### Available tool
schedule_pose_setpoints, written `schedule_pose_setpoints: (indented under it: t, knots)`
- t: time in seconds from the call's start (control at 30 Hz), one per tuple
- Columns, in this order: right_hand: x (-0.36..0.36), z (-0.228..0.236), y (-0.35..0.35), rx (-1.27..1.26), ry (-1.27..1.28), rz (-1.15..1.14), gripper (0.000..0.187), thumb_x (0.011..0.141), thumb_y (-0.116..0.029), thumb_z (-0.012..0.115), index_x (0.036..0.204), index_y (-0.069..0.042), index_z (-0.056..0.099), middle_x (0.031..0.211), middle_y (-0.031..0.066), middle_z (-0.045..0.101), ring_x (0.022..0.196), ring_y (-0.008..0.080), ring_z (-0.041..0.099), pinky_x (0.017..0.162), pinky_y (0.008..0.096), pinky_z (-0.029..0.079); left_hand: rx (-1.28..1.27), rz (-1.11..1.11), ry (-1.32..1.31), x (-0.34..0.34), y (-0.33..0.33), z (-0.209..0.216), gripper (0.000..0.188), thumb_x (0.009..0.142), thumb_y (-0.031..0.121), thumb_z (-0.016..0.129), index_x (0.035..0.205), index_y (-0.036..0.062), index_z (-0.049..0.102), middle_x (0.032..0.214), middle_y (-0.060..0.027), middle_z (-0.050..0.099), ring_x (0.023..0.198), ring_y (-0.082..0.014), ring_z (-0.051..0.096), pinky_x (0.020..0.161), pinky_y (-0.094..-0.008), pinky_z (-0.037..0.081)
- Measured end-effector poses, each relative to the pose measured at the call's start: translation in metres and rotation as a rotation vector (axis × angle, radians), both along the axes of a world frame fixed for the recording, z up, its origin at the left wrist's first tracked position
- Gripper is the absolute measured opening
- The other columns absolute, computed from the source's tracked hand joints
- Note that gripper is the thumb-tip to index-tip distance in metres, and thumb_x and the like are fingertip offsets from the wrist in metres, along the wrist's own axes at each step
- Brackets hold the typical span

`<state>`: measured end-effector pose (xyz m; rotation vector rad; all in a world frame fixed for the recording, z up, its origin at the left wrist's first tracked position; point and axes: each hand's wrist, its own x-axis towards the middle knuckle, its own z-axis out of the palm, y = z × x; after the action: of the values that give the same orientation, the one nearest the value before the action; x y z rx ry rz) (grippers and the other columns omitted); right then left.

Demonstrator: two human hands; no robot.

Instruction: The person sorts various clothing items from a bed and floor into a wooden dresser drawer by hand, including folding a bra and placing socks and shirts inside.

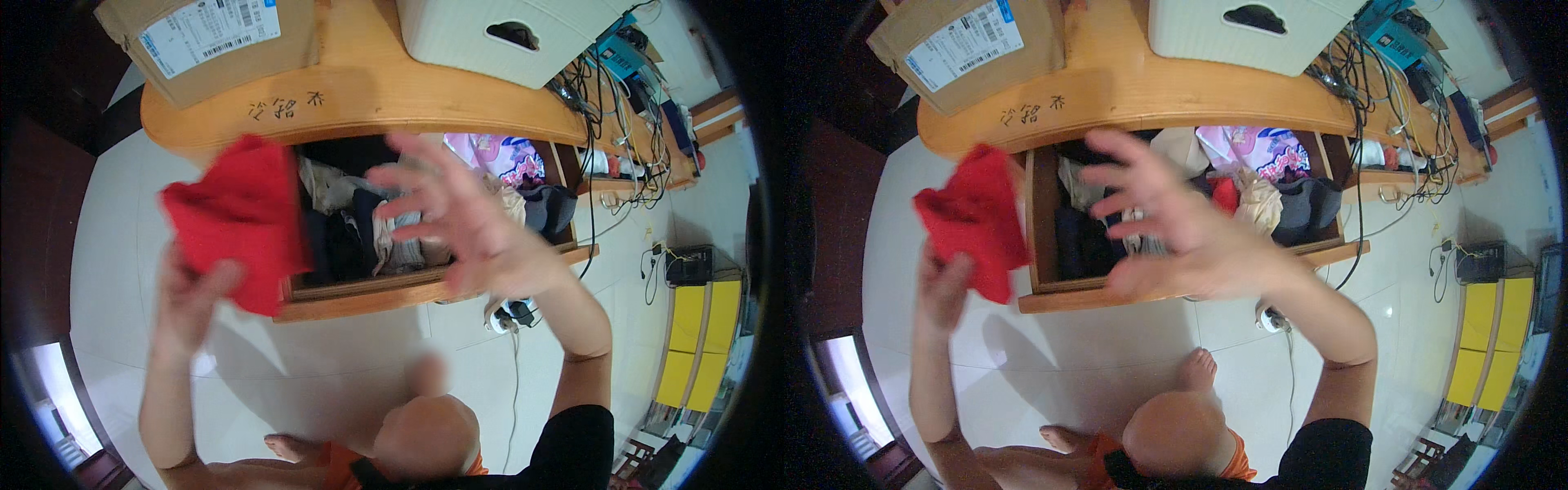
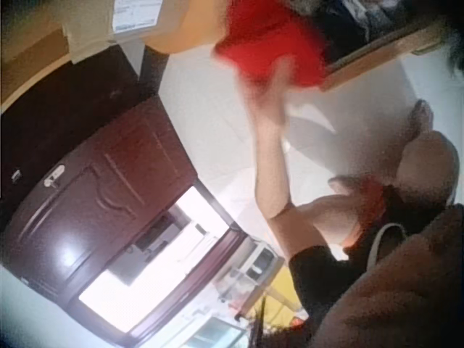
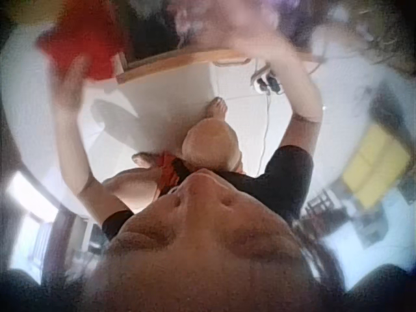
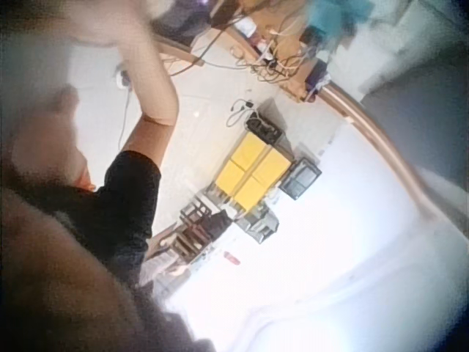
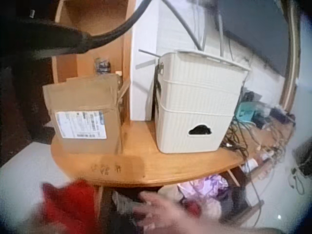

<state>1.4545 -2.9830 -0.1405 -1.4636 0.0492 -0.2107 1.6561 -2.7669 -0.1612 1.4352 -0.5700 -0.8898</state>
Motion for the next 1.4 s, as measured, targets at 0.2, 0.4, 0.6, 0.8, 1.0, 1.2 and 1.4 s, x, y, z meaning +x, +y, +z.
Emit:
schedule_pose_setpoints:
  t: [0.2, 0.4, 0.6, 0.8, 1.0, 1.2, 1.4]
  knots:
    - [0.020, -0.012, 0.007, -0.134, 0.139, -0.114, 0.092, 0.071, -0.009, 0.069, 0.137, -0.009, 0.005, 0.137, 0.0153, 0.024, 0.123, 0.0198, 0.030, 0.101, 0.0322, 0.026, -0.310, -0.267, 0.015, -0.069, -0.067, -0.018, 0.043, 0.084, 0.004, 0.054, 0.123, 0.0018, 0.035, 0.119, -0.0058, 0.045, 0.108, -0.0112, 0.043, 0.094, -0.0277, 0.034]
    - [-0.012, -0.001, -0.016, -0.267, 0.237, -0.034, 0.071, 0.070, 0.000, 0.066, 0.130, -0.006, 0.029, 0.128, 0.0113, 0.040, 0.117, 0.0193, 0.039, 0.099, 0.0297, 0.030, -0.225, -0.337, -0.232, -0.081, -0.071, -0.026, 0.033, 0.084, 0.004, 0.052, 0.116, 0.0006, 0.044, 0.107, -0.0085, 0.053, 0.100, -0.0133, 0.050, 0.086, -0.0273, 0.040]
    - [-0.019, -0.027, -0.074, -1.606, 0.280, -0.207, 0.043, 0.061, 0.000, 0.056, 0.104, -0.005, 0.050, 0.093, 0.0120, 0.053, 0.095, 0.0296, 0.050, 0.082, 0.0355, 0.042, 0.111, -0.630, -0.281, -0.084, -0.019, -0.019, 0.015, 0.083, 0.004, 0.052, 0.098, 0.0026, 0.054, 0.092, -0.0053, 0.058, 0.083, -0.0110, 0.056, 0.072, -0.0241, 0.045]
    - [0.010, -0.101, -0.078, -1.685, 0.633, -0.062, 0.031, 0.073, -0.006, 0.050, 0.104, -0.005, 0.051, 0.096, 0.0132, 0.056, 0.094, 0.0279, 0.055, 0.078, 0.0341, 0.046, 0.211, -0.828, -0.275, -0.099, 0.014, -0.051, 0.013, 0.081, 0.008, 0.055, 0.094, 0.0044, 0.057, 0.087, -0.0096, 0.059, 0.081, -0.0174, 0.059, 0.071, -0.0283, 0.047]
    - [-0.014, -0.045, -0.073, -1.435, 0.348, -0.174, 0.044, 0.068, -0.007, 0.063, 0.109, -0.003, 0.048, 0.103, 0.0175, 0.054, 0.095, 0.0355, 0.052, 0.081, 0.0404, 0.042, 0.355, -0.896, -0.212, -0.098, 0.025, -0.070, 0.020, 0.083, 0.016, 0.051, 0.098, 0.0033, 0.054, 0.095, -0.0139, 0.059, 0.089, -0.0248, 0.059, 0.078, -0.0330, 0.046]
    - [-0.092, -0.017, 0.028, -0.942, 0.538, 0.211, 0.018, 0.085, -0.020, 0.050, 0.093, -0.007, 0.058, 0.086, 0.0132, 0.061, 0.082, 0.0240, 0.060, 0.071, 0.0345, 0.048, 0.437, -0.944, -0.184, -0.089, 0.040, -0.096, 0.022, 0.084, 0.020, 0.051, 0.099, 0.0035, 0.054, 0.095, -0.0132, 0.059, 0.089, -0.0241, 0.059, 0.079, -0.0329, 0.046]
    - [-0.091, -0.061, 0.027, -1.186, 0.584, -0.173, 0.023, 0.076, -0.010, 0.055, 0.098, -0.009, 0.060, 0.081, 0.0134, 0.062, 0.075, 0.0295, 0.060, 0.064, 0.0377, 0.049, 0.381, -0.909, -0.260, -0.085, 0.044, -0.097, 0.020, 0.083, 0.016, 0.055, 0.100, 0.0040, 0.055, 0.092, -0.0112, 0.059, 0.085, -0.0207, 0.059, 0.078, -0.0299, 0.047]
